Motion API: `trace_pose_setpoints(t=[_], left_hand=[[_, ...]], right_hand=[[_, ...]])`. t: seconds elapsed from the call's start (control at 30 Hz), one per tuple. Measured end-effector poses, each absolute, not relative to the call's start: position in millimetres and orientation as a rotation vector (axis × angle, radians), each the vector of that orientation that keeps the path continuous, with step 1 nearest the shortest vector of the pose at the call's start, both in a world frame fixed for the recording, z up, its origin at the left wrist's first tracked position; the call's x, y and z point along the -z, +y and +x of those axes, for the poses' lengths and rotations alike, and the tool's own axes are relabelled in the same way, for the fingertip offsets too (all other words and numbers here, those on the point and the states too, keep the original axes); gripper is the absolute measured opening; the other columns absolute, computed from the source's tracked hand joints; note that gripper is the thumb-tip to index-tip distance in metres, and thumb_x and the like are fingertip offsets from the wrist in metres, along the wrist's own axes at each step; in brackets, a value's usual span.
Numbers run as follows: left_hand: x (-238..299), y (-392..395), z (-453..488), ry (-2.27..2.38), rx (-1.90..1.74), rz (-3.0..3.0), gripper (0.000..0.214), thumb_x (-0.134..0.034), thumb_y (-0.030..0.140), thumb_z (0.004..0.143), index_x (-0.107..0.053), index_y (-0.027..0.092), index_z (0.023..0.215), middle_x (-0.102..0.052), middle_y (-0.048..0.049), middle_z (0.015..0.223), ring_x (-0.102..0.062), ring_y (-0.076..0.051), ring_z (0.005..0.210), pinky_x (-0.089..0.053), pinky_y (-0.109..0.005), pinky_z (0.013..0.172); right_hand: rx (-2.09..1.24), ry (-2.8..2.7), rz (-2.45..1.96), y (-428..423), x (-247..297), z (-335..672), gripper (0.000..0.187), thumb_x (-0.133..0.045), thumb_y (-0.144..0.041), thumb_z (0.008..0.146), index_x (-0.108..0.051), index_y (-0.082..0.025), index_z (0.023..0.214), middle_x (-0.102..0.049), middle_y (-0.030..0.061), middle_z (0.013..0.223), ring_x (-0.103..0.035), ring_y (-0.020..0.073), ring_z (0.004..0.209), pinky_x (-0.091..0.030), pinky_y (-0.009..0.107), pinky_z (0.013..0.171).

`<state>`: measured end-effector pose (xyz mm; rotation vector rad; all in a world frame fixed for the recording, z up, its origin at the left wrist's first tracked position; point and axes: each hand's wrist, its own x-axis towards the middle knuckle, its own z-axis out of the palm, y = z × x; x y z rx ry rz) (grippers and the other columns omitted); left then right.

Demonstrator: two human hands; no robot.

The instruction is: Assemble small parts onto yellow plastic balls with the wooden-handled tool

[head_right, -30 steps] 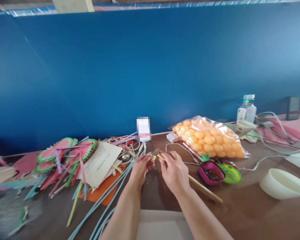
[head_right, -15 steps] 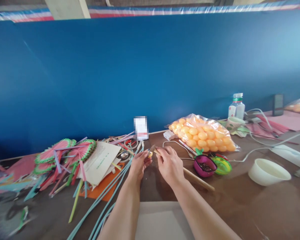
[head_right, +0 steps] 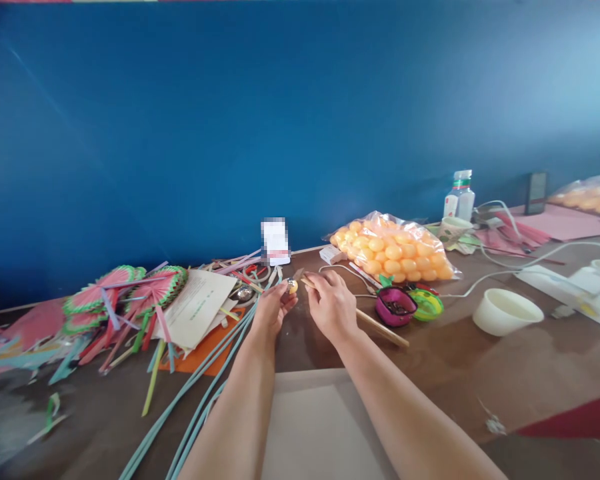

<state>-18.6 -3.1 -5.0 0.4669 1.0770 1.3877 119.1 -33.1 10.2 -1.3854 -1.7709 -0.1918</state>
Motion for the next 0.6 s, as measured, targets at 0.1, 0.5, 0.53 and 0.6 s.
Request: trace_pose_setpoints(t=[0.1, 0.5, 0.53, 0.6], left_hand=[[4.3, -3.0, -18.4, 1.074, -1.389, 0.469, 0.016, -0.071, 0.024, 0.076, -0.063, 0.010, 0.078, -0.064, -0.0055, 0.067, -0.059, -0.009, 0.055, -0.052, -0.025, 0.061], [3.2, -3.3, -18.2, 1.065, -1.401, 0.460, 0.012, -0.069, 0.021, 0.076, -0.063, 0.011, 0.077, -0.063, -0.0046, 0.065, -0.059, -0.010, 0.055, -0.051, -0.025, 0.062], [2.9, -3.5, -18.1, 1.064, -1.401, 0.461, 0.012, -0.069, 0.021, 0.075, -0.063, 0.011, 0.078, -0.063, -0.0043, 0.065, -0.059, -0.010, 0.055, -0.051, -0.025, 0.061], [2.8, -3.8, -18.0, 1.069, -1.407, 0.457, 0.012, -0.069, 0.020, 0.075, -0.063, 0.011, 0.079, -0.063, -0.0040, 0.065, -0.059, -0.010, 0.055, -0.051, -0.025, 0.061]], right_hand=[[0.164, -1.807, -1.421, -34.0, -10.8, 118.5, 0.027, -0.053, -0.024, 0.089, -0.067, -0.026, 0.112, -0.065, 0.0055, 0.108, -0.060, 0.0191, 0.099, -0.047, 0.027, 0.079], [0.143, -1.849, -1.416, -34.7, -12.0, 117.1, 0.025, -0.054, -0.024, 0.088, -0.068, -0.026, 0.109, -0.066, 0.0049, 0.104, -0.061, 0.0187, 0.096, -0.047, 0.026, 0.075], [0.145, -1.860, -1.416, -34.7, -11.9, 117.2, 0.025, -0.054, -0.024, 0.088, -0.068, -0.026, 0.109, -0.066, 0.0046, 0.103, -0.061, 0.0187, 0.096, -0.047, 0.026, 0.074], [0.151, -1.858, -1.403, -34.4, -11.3, 117.5, 0.025, -0.054, -0.023, 0.088, -0.067, -0.027, 0.109, -0.066, 0.0043, 0.103, -0.061, 0.0183, 0.096, -0.047, 0.026, 0.074]])
